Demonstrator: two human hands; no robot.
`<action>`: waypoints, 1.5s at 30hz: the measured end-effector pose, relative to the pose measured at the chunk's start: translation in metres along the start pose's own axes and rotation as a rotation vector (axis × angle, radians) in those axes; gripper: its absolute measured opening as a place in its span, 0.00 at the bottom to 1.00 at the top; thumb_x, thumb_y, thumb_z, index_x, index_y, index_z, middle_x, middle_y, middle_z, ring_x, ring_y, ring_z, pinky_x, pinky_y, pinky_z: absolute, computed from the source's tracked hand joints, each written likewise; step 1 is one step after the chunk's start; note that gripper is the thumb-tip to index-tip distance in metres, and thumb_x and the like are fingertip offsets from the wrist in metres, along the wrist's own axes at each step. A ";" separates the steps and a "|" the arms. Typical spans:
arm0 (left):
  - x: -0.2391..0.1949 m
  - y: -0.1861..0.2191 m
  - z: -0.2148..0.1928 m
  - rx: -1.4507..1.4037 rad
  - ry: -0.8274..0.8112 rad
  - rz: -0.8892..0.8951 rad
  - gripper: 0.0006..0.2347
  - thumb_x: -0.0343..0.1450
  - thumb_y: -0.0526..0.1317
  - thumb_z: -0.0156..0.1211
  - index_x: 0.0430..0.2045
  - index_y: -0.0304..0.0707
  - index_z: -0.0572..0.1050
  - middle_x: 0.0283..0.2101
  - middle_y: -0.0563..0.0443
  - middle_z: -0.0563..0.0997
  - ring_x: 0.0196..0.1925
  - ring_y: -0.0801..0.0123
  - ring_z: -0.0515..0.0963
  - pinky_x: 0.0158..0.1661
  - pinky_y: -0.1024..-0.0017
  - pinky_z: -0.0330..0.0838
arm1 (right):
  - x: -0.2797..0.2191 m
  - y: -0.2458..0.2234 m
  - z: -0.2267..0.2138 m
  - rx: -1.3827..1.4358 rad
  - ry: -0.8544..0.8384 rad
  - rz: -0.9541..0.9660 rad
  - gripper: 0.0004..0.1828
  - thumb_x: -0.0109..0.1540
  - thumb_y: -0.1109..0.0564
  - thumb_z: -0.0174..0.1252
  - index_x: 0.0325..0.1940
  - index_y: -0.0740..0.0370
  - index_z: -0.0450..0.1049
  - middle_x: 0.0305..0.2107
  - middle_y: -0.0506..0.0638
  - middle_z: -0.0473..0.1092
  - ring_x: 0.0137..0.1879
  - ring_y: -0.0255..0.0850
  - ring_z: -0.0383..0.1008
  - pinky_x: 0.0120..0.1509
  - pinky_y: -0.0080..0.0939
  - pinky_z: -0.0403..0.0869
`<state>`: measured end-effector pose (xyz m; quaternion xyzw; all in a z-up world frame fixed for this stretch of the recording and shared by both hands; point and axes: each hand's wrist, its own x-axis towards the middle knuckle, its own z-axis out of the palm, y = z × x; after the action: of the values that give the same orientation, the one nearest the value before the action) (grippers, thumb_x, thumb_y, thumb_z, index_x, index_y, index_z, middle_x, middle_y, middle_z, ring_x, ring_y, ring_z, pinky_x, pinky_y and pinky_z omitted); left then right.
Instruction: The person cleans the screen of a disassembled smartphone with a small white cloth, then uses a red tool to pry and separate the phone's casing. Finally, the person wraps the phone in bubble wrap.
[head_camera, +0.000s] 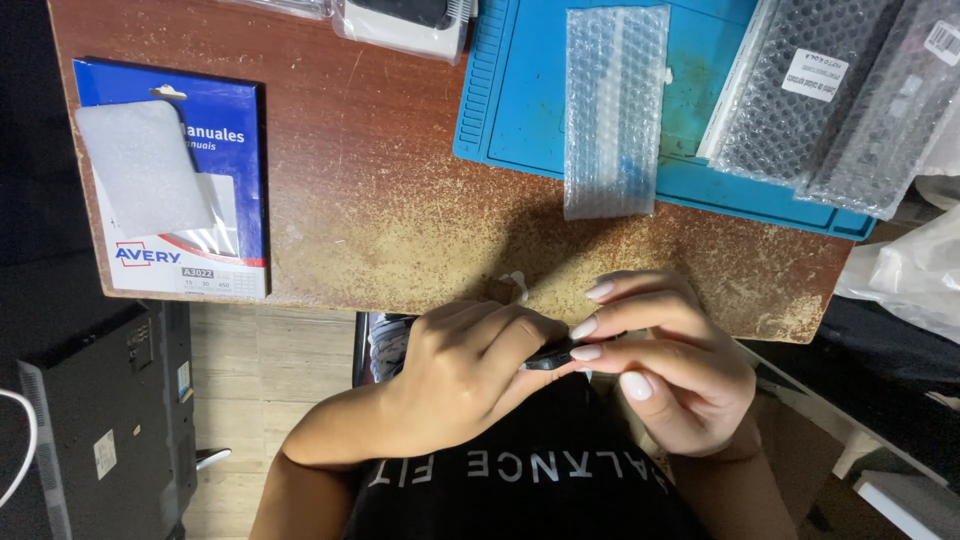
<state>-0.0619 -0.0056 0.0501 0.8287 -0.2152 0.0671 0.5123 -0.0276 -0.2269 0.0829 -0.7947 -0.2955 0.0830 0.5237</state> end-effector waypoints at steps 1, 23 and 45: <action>0.001 0.000 0.000 -0.001 0.000 -0.001 0.09 0.80 0.42 0.56 0.37 0.34 0.76 0.28 0.48 0.75 0.27 0.56 0.76 0.34 0.61 0.72 | 0.001 -0.001 0.000 0.000 0.000 0.001 0.21 0.72 0.49 0.42 0.42 0.62 0.79 0.42 0.56 0.76 0.57 0.57 0.76 0.68 0.55 0.76; 0.001 -0.005 0.003 -0.241 -0.095 0.016 0.12 0.78 0.44 0.59 0.34 0.31 0.71 0.25 0.45 0.74 0.23 0.54 0.74 0.28 0.60 0.66 | -0.001 0.014 -0.011 -0.241 -0.020 -0.319 0.10 0.62 0.52 0.68 0.45 0.53 0.80 0.44 0.51 0.77 0.55 0.49 0.76 0.66 0.57 0.78; 0.005 -0.009 0.002 -0.502 -0.219 -0.023 0.17 0.73 0.47 0.63 0.25 0.34 0.65 0.21 0.49 0.67 0.20 0.60 0.67 0.25 0.62 0.57 | -0.013 0.027 -0.006 -0.106 -0.032 -0.362 0.15 0.62 0.48 0.66 0.45 0.61 0.79 0.40 0.53 0.79 0.50 0.49 0.81 0.57 0.52 0.85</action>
<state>-0.0539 -0.0052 0.0441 0.6806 -0.2700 -0.0840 0.6759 -0.0248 -0.2463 0.0598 -0.7536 -0.4460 -0.0158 0.4827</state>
